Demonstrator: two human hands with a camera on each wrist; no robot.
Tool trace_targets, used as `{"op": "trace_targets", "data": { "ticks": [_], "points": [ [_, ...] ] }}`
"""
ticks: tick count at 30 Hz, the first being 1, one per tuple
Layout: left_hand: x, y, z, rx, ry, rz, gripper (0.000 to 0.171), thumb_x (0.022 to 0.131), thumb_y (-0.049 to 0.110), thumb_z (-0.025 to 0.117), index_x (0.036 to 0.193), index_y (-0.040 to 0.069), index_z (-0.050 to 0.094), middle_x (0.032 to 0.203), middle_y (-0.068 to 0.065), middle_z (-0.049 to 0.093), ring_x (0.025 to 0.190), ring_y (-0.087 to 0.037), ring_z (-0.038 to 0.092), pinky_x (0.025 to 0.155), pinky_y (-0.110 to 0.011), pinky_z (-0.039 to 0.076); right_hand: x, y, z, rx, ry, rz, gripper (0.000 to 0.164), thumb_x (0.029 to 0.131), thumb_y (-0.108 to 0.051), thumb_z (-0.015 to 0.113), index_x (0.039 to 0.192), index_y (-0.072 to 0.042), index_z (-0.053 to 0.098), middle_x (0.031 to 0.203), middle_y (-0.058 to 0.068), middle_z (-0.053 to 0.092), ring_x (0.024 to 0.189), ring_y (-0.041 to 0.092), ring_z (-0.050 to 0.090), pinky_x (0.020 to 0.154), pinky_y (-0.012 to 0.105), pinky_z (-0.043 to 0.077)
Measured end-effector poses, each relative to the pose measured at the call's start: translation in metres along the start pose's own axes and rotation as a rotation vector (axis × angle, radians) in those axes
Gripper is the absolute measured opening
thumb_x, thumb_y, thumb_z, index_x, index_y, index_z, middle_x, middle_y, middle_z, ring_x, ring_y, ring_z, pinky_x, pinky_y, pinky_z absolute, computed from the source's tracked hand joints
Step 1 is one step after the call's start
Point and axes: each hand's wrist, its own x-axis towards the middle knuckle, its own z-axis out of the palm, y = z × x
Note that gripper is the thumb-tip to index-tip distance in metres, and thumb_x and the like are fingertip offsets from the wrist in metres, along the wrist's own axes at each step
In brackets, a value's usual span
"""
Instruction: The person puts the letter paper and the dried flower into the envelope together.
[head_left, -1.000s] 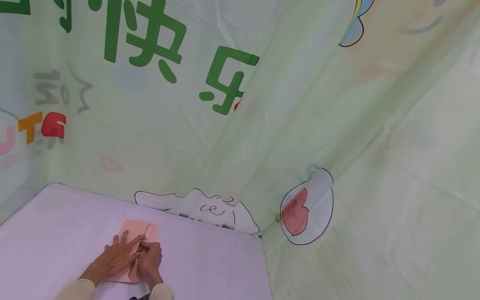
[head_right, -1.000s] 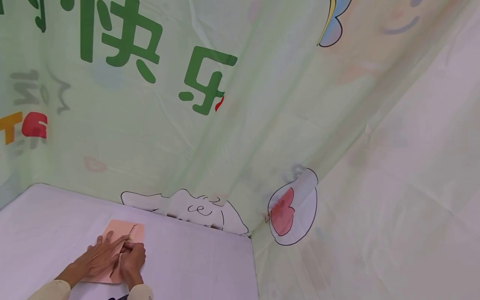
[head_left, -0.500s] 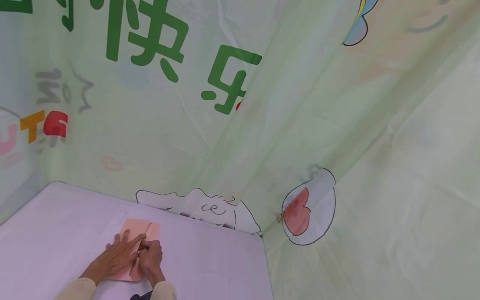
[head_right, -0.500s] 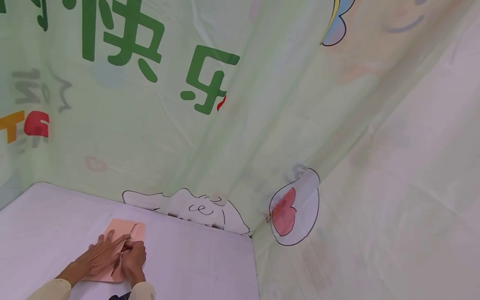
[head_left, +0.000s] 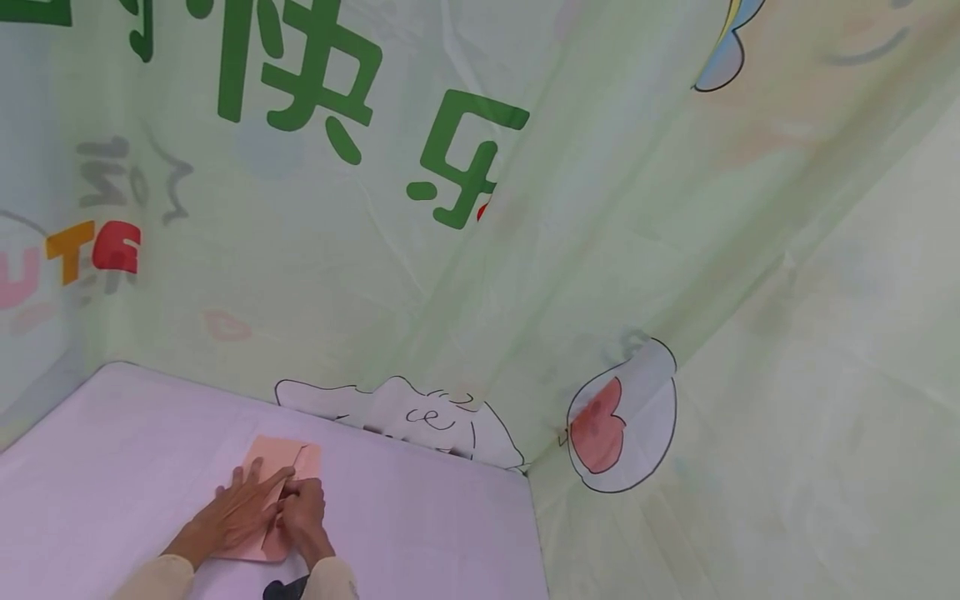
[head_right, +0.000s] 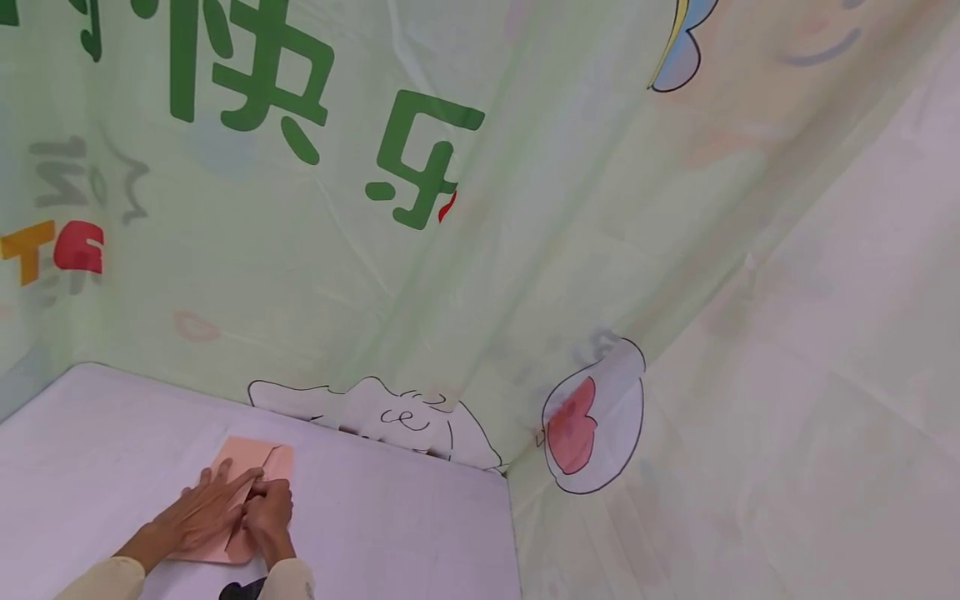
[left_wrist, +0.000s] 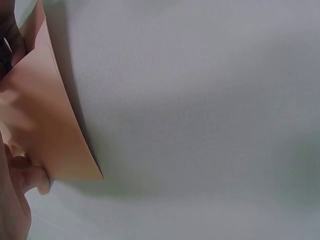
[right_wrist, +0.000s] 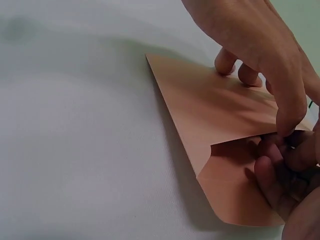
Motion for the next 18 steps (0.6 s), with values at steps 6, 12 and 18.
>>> {"op": "trace_targets", "data": {
  "ticks": [6,12,18],
  "points": [
    [0.0007,0.0024,-0.0036,0.031,-0.006,0.021,0.056,0.106,0.037,0.068,0.156,0.023,0.046,0.152,-0.040,0.047,0.123,-0.068,0.058,0.085,-0.079,0.056,0.0041,0.0001,-0.0036,0.069,-0.046,-0.007,0.046,0.083,0.018,0.048,0.077,-0.010,0.083,0.053,-0.005,0.060,0.039,0.002,0.048,0.039,0.015,0.042],
    [0.0011,0.0044,-0.0075,0.017,-0.074,0.003,0.058,0.107,0.036,0.066,0.158,0.017,0.047,0.154,-0.044,0.045,0.125,-0.072,0.056,0.088,-0.082,0.054,0.0051,-0.0024,-0.0030,0.090,-0.059,0.019,0.042,0.084,0.018,0.046,0.068,-0.004,0.077,0.051,-0.006,0.052,0.040,0.004,0.047,0.039,0.014,0.040],
    [-0.0024,0.0040,-0.0066,0.066,-0.092,0.037,0.061,0.106,0.036,0.067,0.158,0.015,0.044,0.155,-0.042,0.045,0.130,-0.069,0.055,0.086,-0.080,0.056,0.0007,-0.0069,-0.0060,0.095,-0.084,-0.007,0.036,0.086,0.018,0.046,0.068,0.003,0.073,0.055,-0.003,0.052,0.043,0.006,0.048,0.041,0.014,0.041]
  ]
}}
